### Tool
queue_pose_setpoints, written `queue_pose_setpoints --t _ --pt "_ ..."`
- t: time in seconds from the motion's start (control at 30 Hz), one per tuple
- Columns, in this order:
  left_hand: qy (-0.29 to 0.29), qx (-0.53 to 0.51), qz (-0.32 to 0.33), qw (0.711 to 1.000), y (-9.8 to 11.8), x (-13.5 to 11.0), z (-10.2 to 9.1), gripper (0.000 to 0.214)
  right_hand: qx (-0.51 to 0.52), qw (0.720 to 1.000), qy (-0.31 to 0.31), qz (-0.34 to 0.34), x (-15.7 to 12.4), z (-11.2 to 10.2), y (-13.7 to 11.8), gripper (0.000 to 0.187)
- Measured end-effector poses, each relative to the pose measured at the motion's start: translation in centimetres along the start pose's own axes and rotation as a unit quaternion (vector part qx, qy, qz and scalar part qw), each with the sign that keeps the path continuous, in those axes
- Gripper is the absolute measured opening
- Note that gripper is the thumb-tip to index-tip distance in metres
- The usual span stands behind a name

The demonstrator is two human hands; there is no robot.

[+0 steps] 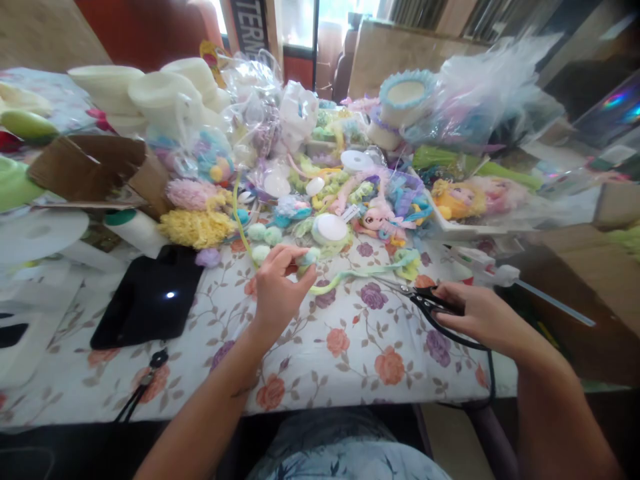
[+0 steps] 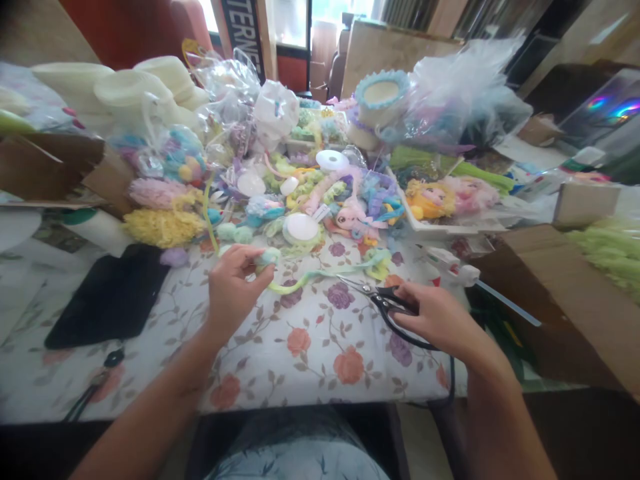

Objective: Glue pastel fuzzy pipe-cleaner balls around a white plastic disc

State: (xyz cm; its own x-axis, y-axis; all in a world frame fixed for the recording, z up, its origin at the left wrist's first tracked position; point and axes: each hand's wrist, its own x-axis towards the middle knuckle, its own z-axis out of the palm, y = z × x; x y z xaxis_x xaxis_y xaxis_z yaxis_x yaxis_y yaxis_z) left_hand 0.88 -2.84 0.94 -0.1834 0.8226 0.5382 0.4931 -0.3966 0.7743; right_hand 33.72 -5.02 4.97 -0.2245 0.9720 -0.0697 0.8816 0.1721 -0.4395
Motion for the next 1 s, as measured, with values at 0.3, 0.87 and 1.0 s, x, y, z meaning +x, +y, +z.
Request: queue_pose_setpoints --t 0.3,0.87,1.0 --pt "0.022 -0.06 -0.028 0.998 -0.3 -0.2 0.2 0.016 0.168 0.984 -0.047 -0.021 1.0 6.3 -8.7 0.038" --pt "0.022 -0.199 -0.166 0.966 0.3 0.1 0.4 0.025 0.151 0.988 -0.03 0.014 1.2 7.6 -11.2 0.041" --pt "0.017 -0.201 -0.145 0.969 0.1 -0.1 0.5 0.024 0.141 0.99 -0.027 0.012 1.2 7.6 -11.2 0.04"
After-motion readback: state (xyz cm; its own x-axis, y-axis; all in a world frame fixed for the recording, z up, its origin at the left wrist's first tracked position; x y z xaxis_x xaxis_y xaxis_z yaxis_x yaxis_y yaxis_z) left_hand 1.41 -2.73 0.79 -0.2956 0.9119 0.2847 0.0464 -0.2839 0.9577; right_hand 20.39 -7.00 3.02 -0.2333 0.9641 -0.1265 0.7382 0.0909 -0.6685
